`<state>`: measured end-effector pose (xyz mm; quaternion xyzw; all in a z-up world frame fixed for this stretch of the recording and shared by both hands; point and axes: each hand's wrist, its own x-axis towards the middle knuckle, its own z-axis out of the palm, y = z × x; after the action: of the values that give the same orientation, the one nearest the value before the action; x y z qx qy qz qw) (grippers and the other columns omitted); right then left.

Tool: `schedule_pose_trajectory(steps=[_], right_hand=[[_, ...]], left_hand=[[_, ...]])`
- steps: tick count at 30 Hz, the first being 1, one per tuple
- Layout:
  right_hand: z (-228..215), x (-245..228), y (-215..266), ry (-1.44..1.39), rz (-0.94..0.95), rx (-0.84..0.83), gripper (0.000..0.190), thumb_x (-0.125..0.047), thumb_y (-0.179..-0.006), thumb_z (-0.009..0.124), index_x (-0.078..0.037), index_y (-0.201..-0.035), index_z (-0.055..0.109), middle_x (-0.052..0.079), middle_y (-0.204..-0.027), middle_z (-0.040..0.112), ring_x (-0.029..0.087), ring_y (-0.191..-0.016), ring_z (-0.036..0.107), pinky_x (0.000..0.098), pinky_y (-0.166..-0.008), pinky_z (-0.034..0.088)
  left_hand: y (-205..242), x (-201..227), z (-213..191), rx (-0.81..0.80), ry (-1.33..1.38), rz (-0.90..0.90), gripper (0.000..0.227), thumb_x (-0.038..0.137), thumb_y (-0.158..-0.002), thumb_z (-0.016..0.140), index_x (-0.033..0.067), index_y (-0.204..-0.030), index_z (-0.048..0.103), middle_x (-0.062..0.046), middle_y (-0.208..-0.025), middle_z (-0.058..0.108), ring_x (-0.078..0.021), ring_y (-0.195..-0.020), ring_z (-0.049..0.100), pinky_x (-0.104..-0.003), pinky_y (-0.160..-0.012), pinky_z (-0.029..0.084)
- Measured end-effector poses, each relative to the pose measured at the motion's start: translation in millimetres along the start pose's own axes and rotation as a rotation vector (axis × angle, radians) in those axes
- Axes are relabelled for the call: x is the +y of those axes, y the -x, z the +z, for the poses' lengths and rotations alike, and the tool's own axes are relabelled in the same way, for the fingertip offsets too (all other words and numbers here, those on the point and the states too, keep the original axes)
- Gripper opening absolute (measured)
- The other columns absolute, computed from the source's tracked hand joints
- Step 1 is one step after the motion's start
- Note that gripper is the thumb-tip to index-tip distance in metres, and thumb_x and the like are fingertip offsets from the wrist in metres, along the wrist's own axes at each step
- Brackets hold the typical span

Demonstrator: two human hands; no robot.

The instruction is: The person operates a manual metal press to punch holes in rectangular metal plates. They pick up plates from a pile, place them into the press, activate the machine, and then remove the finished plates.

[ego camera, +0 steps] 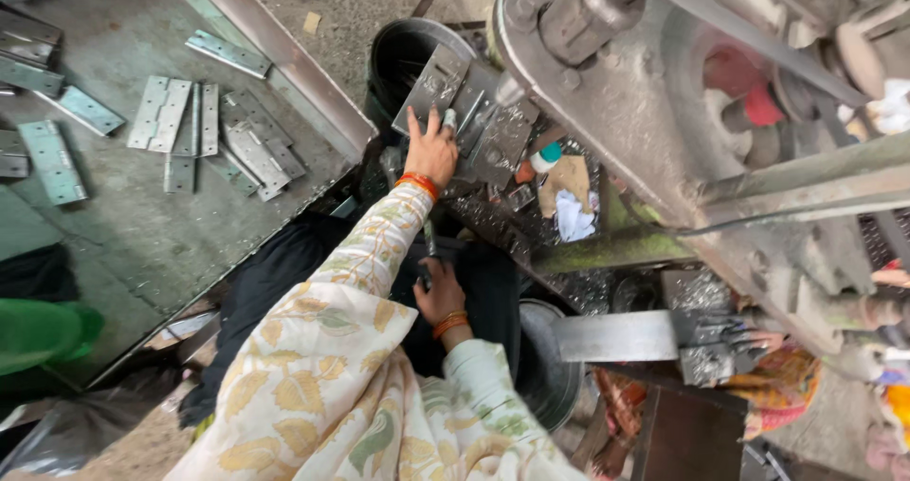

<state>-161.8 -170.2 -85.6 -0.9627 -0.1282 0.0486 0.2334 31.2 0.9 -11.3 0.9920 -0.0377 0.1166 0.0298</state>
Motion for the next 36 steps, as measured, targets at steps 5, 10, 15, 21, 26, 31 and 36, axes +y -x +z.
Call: schedule_pose_trajectory(steps=[5, 10, 15, 21, 26, 31, 36], right_hand=[[-23.7, 5.0, -15.7, -0.005, -0.005, -0.078, 0.053, -0.027, -0.080, 0.075, -0.018, -0.129, 0.059, 0.020, -0.126, 0.060, 0.047, -0.105, 0.064, 0.0536, -0.085, 0.055], [-61.6, 9.8, -50.6, 0.107, 0.023, -0.202, 0.052, -0.029, -0.086, 0.072, -0.015, -0.134, 0.060, 0.020, -0.124, 0.067, 0.044, -0.112, 0.066, 0.0505, -0.094, 0.054], [-36.3, 13.0, -39.5, 0.128, -0.102, -0.094, 0.061, -0.030, -0.078, 0.078, -0.012, -0.132, 0.056, 0.024, -0.119, 0.062, 0.047, -0.107, 0.063, 0.0527, -0.087, 0.054], [10.6, 17.3, 2.3, -0.048, 0.022, -0.038, 0.045, -0.028, -0.083, 0.071, -0.024, -0.127, 0.061, 0.016, -0.119, 0.064, 0.042, -0.096, 0.070, 0.0523, -0.080, 0.057], [-20.9, 6.7, -18.4, 0.018, 0.082, -0.125, 0.053, -0.029, -0.082, 0.074, -0.021, -0.132, 0.059, 0.019, -0.120, 0.062, 0.045, -0.102, 0.066, 0.0527, -0.086, 0.055], [-66.1, -0.6, -50.1, 0.036, -0.032, -0.151, 0.056, -0.026, -0.083, 0.072, -0.009, -0.135, 0.060, 0.022, -0.117, 0.068, 0.044, -0.107, 0.066, 0.0506, -0.092, 0.055], [-60.8, -11.1, -41.7, -0.010, -0.065, -0.071, 0.046, -0.029, -0.083, 0.076, -0.009, -0.124, 0.065, 0.023, -0.115, 0.069, 0.043, -0.106, 0.066, 0.0496, -0.091, 0.055]], left_hand=[[-2.1, 3.1, 16.0, 0.018, 0.089, 0.004, 0.036, 0.026, -0.097, 0.051, 0.0133, -0.122, 0.074, -0.004, -0.144, 0.057, -0.0390, -0.150, 0.027, -0.080, -0.114, 0.010], [-20.8, 10.4, 15.0, -0.039, 0.068, 0.024, 0.034, 0.024, -0.102, 0.050, 0.0128, -0.122, 0.075, -0.004, -0.146, 0.058, -0.0397, -0.151, 0.027, -0.080, -0.115, 0.011], [-49.3, 13.2, 9.5, -0.199, 0.049, 0.049, 0.037, 0.026, -0.100, 0.049, 0.0161, -0.130, 0.069, -0.003, -0.146, 0.056, -0.0386, -0.152, 0.022, -0.078, -0.116, 0.010], [-31.4, 1.8, 24.0, -0.055, 0.074, 0.060, 0.047, 0.023, -0.100, 0.047, 0.0138, -0.145, 0.058, -0.001, -0.150, 0.053, -0.0396, -0.152, 0.021, -0.079, -0.114, 0.011], [-18.5, -2.3, 17.4, -0.146, 0.026, 0.095, 0.054, 0.024, -0.100, 0.046, 0.0147, -0.153, 0.050, 0.001, -0.152, 0.051, -0.0399, -0.155, 0.017, -0.080, -0.113, 0.008], [-35.5, -2.6, 11.9, -0.156, 0.058, 0.084, 0.054, 0.025, -0.098, 0.044, 0.0165, -0.151, 0.049, 0.003, -0.157, 0.045, -0.0382, -0.154, 0.013, -0.082, -0.111, 0.003], [-63.9, -0.7, 10.1, -0.186, 0.071, 0.054, 0.051, 0.025, -0.101, 0.043, 0.0163, -0.150, 0.052, 0.003, -0.157, 0.046, -0.0388, -0.156, 0.012, -0.082, -0.112, 0.002]])
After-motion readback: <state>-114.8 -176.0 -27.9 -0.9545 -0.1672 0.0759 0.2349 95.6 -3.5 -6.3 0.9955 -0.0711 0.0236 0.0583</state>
